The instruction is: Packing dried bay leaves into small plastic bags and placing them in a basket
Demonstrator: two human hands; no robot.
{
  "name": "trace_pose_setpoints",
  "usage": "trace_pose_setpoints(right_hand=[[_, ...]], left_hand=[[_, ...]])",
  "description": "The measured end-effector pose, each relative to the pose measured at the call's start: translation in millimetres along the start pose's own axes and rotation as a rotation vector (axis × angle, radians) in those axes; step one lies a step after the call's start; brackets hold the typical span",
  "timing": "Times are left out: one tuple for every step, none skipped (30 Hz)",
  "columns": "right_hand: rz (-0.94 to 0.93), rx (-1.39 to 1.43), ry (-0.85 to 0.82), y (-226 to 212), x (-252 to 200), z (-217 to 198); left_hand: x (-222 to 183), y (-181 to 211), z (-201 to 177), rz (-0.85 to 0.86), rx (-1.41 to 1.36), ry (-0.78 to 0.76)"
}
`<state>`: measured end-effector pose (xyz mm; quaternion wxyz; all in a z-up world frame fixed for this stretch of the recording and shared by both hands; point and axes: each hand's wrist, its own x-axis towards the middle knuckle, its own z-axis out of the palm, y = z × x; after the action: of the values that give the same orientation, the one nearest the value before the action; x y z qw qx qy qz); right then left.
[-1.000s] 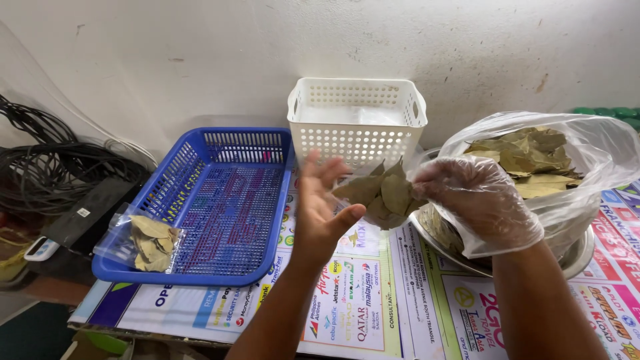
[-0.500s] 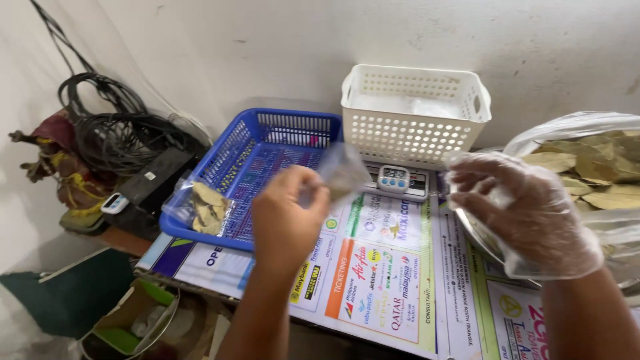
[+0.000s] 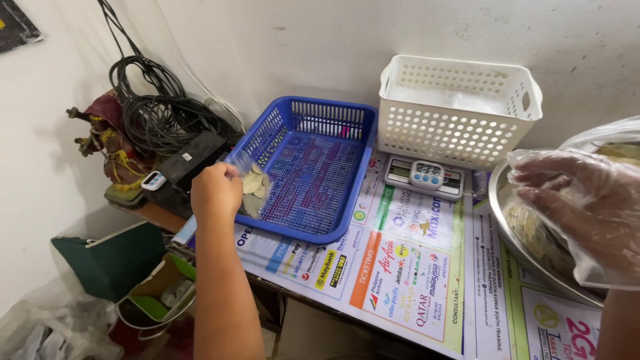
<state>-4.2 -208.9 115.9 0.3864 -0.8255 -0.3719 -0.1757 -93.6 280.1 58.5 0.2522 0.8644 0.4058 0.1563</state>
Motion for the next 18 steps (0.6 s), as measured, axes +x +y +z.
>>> trace_pose_setpoints(right_hand=[[0.019, -0.021, -0.036, 5.3, -0.7, -1.9], [0.018, -0.019, -0.038, 9.4, -0.9, -0.9], [0.01, 0.019, -0.025, 13.6, -1.4, -0.3], [0.003, 0.057, -0.012, 17.9, -1.9, 0.2], [0.003, 0.058, -0.013, 23.0, -3.5, 1.0], [-0.003, 0.117, -0.002, 28.2, -5.0, 1.7], [-0.007, 0.176, 0.01, 33.3, -7.0, 2.7], [-0.006, 0.177, 0.009, 41.6, -6.8, 2.0], [0.107, 0.115, 0.004, 50.0, -6.8, 1.8], [0.219, 0.052, -0.001, 58.3, -6.8, 1.4], [0.219, 0.055, -0.001, 65.6, -7.7, 1.0], [0.164, 0.036, 0.001, 72.9, -8.7, 0.5], [0.109, 0.016, 0.002, 80.4, -9.6, -0.5], [0.109, 0.018, 0.003, 84.3, -8.8, -2.0], [0.144, 0.037, -0.002, 88.3, -8.3, -3.5], [0.178, 0.056, -0.007, 92.0, -7.6, -5.0], [0.179, 0.067, -0.004, 105.3, -8.9, -6.2], [0.338, 0.297, 0.017, 118.5, -10.2, -7.5]], left_hand=[[3.6, -3.9, 1.6, -0.022, 0.024, -0.02], [7.4, -8.4, 5.0, -0.025, 0.024, -0.019], [11.1, -12.6, 8.8, -0.028, 0.038, 0.013], [14.8, -16.8, 12.8, -0.03, 0.052, 0.045], [16.0, -17.5, 14.9, -0.032, 0.052, 0.045], [17.2, -18.2, 17.0, -0.031, 0.065, 0.056], [18.4, -18.8, 18.9, -0.03, 0.079, 0.067], [23.3, -22.8, 23.4, -0.031, 0.08, 0.066], [28.4, -27.0, 27.5, 0.026, 0.053, 0.123], [33.5, -31.0, 31.4, 0.083, 0.026, 0.18], [29.2, -25.3, 25.8, 0.083, 0.029, 0.182], [24.9, -19.4, 20.2, 0.037, 0.035, 0.127], [20.3, -13.4, 15.2, -0.011, 0.041, 0.073], [25.7, -18.1, 20.1, -0.011, 0.043, 0.074], [31.0, -22.9, 25.1, 0.035, 0.057, 0.123], [36.4, -27.7, 29.8, 0.08, 0.072, 0.172], [37.8, -27.8, 32.1, 0.08, 0.082, 0.178], [39.1, -27.7, 34.1, 0.07, 0.077, 0.178]])
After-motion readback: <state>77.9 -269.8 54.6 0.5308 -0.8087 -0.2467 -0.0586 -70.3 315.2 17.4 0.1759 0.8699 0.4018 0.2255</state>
